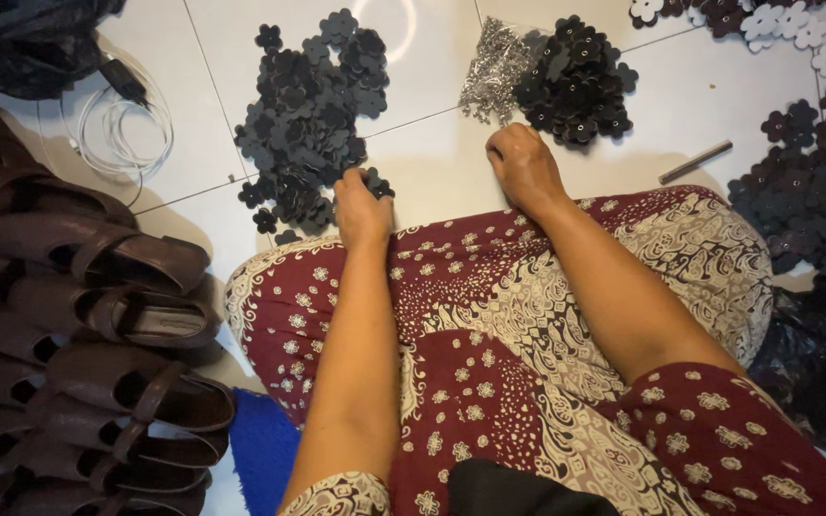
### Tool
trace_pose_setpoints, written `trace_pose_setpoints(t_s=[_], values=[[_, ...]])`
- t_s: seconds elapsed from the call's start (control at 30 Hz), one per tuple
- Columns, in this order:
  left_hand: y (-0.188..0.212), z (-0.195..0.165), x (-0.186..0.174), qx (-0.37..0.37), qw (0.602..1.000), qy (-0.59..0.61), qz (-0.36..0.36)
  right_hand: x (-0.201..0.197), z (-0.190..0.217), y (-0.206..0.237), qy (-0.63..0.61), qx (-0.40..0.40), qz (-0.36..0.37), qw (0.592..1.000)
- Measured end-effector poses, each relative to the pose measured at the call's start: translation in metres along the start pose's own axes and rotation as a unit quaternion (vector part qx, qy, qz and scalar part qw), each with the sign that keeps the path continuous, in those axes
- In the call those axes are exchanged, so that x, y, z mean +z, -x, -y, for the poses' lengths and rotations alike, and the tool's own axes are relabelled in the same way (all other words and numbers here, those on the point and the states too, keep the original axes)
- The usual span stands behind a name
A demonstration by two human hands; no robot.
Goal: The person sits on the floor and repeatedly picks up small black flower-shaped pieces and silver metallic fasteners. They insert the fasteners into the center of the flower pieces by hand and place the assembled units into a growing pile on the floor.
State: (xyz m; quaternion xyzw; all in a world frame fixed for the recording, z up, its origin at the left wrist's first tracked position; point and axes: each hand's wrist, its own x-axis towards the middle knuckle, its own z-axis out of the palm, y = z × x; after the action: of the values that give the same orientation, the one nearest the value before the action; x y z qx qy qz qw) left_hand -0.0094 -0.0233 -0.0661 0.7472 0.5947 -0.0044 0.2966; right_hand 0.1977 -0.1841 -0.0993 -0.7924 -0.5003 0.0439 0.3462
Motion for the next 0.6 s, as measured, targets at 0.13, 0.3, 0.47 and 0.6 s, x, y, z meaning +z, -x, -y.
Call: trace_pose_setpoints(t_s=[0.13, 0.3, 0.47, 0.6], values=[[-0.006, 0.009, 0.011, 0.068, 0.996, 0.055, -0.027, -0.002, -0.003, -0.003, -0.022, 0.026, -0.007, 0.999], [-0.008, 0.012, 0.017, 0.066, 0.994, 0.084, 0.005, -0.003, -0.005, -0.006, -0.044, 0.094, -0.010, 0.995], [-0.006, 0.009, 0.016, 0.104, 0.991, 0.079, -0.021, -0.016, -0.017, -0.009, -0.020, 0.133, 0.003, 0.991], [-0.007, 0.005, 0.014, 0.081, 0.984, 0.158, -0.022, -0.032, -0.025, -0.010, 0.000, 0.165, 0.040, 0.986]])
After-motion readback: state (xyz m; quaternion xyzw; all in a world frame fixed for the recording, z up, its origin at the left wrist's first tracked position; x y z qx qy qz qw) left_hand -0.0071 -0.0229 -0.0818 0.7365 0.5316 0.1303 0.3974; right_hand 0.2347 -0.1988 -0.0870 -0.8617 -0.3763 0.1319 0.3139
